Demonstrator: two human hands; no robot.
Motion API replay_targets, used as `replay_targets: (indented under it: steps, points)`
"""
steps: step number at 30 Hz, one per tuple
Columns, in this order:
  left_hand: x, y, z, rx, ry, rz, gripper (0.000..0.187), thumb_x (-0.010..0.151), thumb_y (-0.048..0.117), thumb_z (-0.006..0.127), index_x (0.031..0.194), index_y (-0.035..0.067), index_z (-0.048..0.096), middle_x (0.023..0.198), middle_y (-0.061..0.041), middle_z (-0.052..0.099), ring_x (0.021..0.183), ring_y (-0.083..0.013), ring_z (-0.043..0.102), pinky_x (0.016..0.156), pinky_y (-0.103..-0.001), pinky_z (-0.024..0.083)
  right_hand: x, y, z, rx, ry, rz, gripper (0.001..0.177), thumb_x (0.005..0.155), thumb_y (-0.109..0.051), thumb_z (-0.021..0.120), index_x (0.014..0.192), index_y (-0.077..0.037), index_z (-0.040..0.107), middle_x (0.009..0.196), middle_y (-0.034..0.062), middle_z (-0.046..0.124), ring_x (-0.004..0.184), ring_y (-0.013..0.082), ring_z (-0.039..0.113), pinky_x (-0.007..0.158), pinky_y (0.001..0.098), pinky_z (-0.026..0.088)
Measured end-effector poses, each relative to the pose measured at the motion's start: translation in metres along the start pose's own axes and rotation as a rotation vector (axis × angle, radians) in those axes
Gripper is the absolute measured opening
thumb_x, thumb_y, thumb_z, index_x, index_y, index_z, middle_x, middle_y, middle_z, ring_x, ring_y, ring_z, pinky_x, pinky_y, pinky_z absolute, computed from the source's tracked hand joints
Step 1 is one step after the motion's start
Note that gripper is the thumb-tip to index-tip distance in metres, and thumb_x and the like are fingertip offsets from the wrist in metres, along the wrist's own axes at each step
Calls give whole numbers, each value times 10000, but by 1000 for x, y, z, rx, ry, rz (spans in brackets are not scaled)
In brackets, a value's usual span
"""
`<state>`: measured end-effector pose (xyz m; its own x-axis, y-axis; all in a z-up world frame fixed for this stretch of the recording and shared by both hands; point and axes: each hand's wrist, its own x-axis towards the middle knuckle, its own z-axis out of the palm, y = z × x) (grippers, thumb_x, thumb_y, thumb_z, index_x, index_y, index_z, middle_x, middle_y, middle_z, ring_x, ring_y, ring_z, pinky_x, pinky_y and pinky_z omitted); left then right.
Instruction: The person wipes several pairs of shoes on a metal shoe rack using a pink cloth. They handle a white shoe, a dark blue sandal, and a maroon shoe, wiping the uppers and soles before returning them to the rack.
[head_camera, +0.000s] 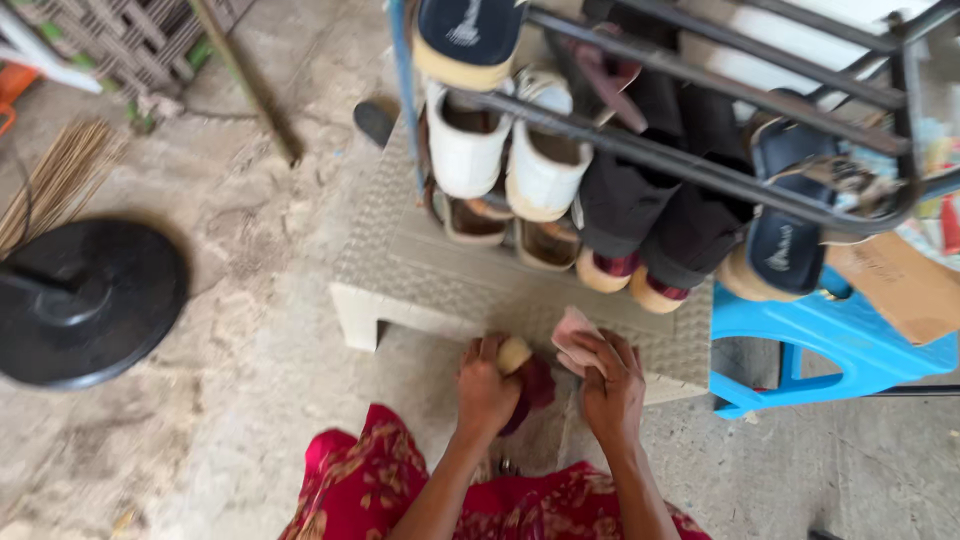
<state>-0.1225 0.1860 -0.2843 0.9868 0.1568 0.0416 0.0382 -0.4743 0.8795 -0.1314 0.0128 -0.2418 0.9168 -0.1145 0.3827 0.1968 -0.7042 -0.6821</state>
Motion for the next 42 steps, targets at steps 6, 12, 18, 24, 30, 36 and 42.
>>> replay_targets:
  steps: [6,12,18,24,30,36,42]
  points:
    - [10,-5,5,-238,23,-92,540,679,30,745,1212,3,664,1134,-238,704,996,-397,717,863,-420,584,-5,-7,16,90,-154,-236,469,771,104,472,1121,-96,713,1170,98,722,1247,351,642,1073,482,496]
    - [21,8,-22,-686,-43,-254,560,710,-67,635,1269,-29,638,1098,-160,754,952,-247,748,851,-321,614,-5,34,12,-279,-343,290,372,811,57,606,1103,-119,753,1088,122,740,1020,363,658,979,468,509]
    - [21,1,-11,-844,-93,-150,560,716,-138,587,1269,-51,610,1091,-140,728,963,-214,711,880,-309,596,-5,-1,6,76,-2,89,516,802,90,497,1240,-109,681,1301,156,642,1136,354,651,920,454,536]
    - [13,1,-8,-750,-77,-232,599,659,-183,523,1223,-16,636,1053,-148,737,934,-233,725,845,-329,620,-9,13,23,-35,-203,-86,521,760,98,532,1233,-59,684,1317,195,648,1154,449,593,940,501,493]
    - [25,-3,-25,-1086,56,-369,589,676,-210,469,1210,-31,642,1047,-184,728,859,-260,668,661,-345,549,-10,55,18,-194,-241,11,479,767,57,603,1192,-122,735,1152,138,743,941,321,708,967,534,480]
    - [32,11,-42,-1313,228,-566,621,709,-202,492,1285,27,483,1145,-137,637,982,-247,668,775,-359,610,-7,36,3,-296,143,-76,620,841,146,544,1385,-136,635,1328,153,664,1200,294,584,973,476,525]
    - [22,8,-8,-1179,72,-868,661,805,-97,554,1385,130,334,1191,-145,614,1015,-295,666,791,-414,604,-48,-6,60,-159,-163,-119,666,796,158,559,1422,-70,589,1396,305,509,1244,409,505,848,457,621]
